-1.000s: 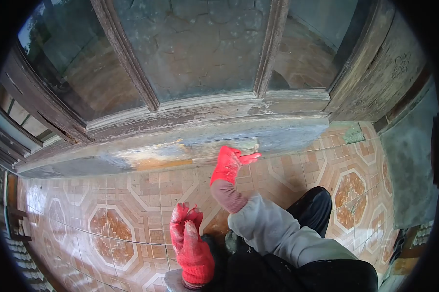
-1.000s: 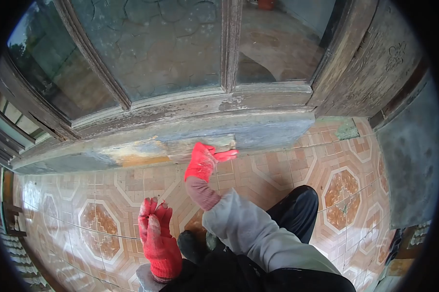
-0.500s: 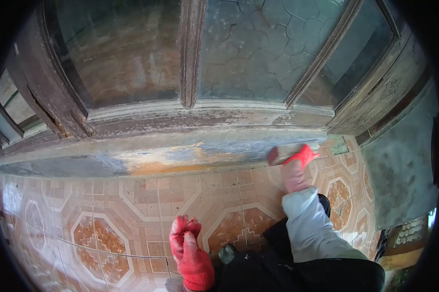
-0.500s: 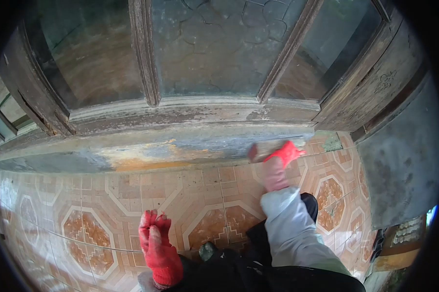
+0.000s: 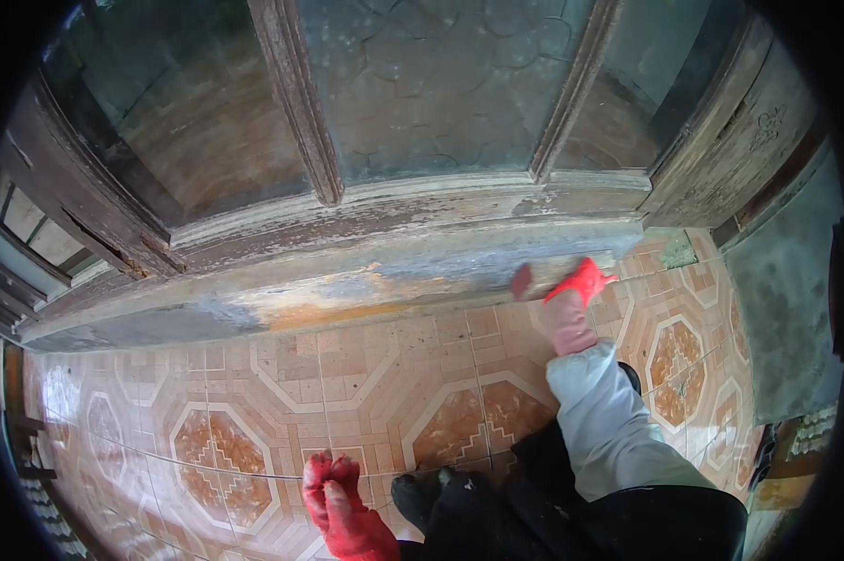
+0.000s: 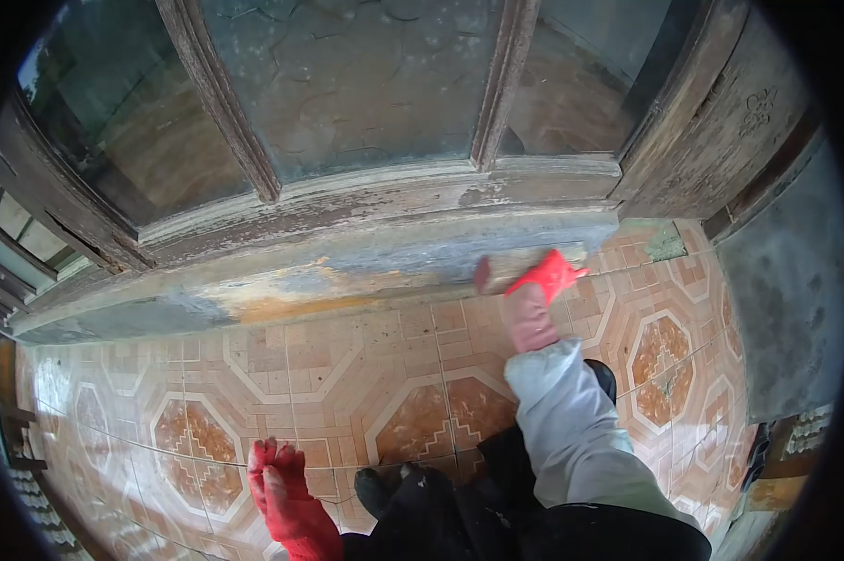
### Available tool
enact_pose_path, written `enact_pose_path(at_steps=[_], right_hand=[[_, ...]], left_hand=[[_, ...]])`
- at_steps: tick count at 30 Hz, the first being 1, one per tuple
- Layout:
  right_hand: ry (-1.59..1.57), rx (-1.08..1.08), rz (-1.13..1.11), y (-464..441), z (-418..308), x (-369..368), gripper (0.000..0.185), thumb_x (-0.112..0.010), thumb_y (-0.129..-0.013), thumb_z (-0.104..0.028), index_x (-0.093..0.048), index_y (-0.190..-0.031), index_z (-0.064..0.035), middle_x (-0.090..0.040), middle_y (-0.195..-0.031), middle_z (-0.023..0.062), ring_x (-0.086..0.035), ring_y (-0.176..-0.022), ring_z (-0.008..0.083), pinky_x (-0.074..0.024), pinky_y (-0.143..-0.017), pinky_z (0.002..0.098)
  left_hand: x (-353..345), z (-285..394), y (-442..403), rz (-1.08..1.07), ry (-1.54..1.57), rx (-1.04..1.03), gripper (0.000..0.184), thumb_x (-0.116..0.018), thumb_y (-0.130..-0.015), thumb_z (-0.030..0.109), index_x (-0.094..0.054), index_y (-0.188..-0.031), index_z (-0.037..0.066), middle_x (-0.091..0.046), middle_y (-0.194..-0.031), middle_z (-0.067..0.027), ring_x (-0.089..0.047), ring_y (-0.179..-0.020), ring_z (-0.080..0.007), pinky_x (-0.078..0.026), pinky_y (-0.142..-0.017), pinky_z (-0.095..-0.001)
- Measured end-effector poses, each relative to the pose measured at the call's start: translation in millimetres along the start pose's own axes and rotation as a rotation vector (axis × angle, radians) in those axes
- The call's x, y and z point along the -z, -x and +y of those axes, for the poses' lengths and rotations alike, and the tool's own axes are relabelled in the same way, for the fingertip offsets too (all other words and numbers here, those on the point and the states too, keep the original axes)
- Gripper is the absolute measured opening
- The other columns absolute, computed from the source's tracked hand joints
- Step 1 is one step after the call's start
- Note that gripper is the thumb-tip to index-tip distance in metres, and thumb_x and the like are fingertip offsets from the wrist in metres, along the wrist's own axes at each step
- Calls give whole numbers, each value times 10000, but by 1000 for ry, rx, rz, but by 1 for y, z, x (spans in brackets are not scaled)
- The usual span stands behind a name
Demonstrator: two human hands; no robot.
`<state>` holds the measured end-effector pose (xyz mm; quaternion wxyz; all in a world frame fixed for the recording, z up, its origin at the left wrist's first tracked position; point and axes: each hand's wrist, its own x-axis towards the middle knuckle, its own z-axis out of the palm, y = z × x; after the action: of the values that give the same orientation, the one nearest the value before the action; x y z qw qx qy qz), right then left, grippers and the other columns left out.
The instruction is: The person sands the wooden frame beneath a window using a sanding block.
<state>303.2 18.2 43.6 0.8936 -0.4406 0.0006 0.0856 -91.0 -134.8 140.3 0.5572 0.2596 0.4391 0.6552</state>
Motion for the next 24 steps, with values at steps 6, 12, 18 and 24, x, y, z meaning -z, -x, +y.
enact_pose_path(at_steps=[6, 12, 18, 24], right_hand=[[158, 143, -112, 39, 34, 9, 692, -527, -897, -187, -156, -1476, -106, -448, -1303, 162, -469, -1121, 285, -401, -989, 449], [656, 360, 87, 37, 106, 26, 581, -452, -936, -152, -191, -1447, -57, -451, -1290, 152, -465, -1134, 267, -379, -1012, 435], [123, 59, 144, -108, -11, 59, 696, -533, -904, -152, -144, -1481, -165, -464, -1124, 120, -483, -923, 196, -451, -806, 403], [1155, 843, -24, 83, 11, 5, 588, -502, -757, -27, -368, -1328, -60, -384, -1316, 282, -478, -1149, 420, -427, -914, 544]], left_hand=[[-66, -11, 18, -39, -135, 19, 355, -482, -928, 68, -466, -1275, -7, -544, -1208, -140, -576, -1039, -222, -444, -964, -376], [-89, -36, 17, -323, -326, -89, 363, -482, -951, 118, -467, -1295, 5, -532, -1263, -143, -569, -1077, -232, -441, -969, -385], [-63, -35, 11, -56, -256, 2, 340, -463, -937, 78, -478, -1264, -10, -535, -1249, -157, -580, -1044, -237, -469, -942, -383], [-93, -50, 12, -248, -292, 33, 335, -508, -920, 67, -495, -1250, 11, -546, -1215, -106, -575, -1037, -214, -449, -937, -370]])
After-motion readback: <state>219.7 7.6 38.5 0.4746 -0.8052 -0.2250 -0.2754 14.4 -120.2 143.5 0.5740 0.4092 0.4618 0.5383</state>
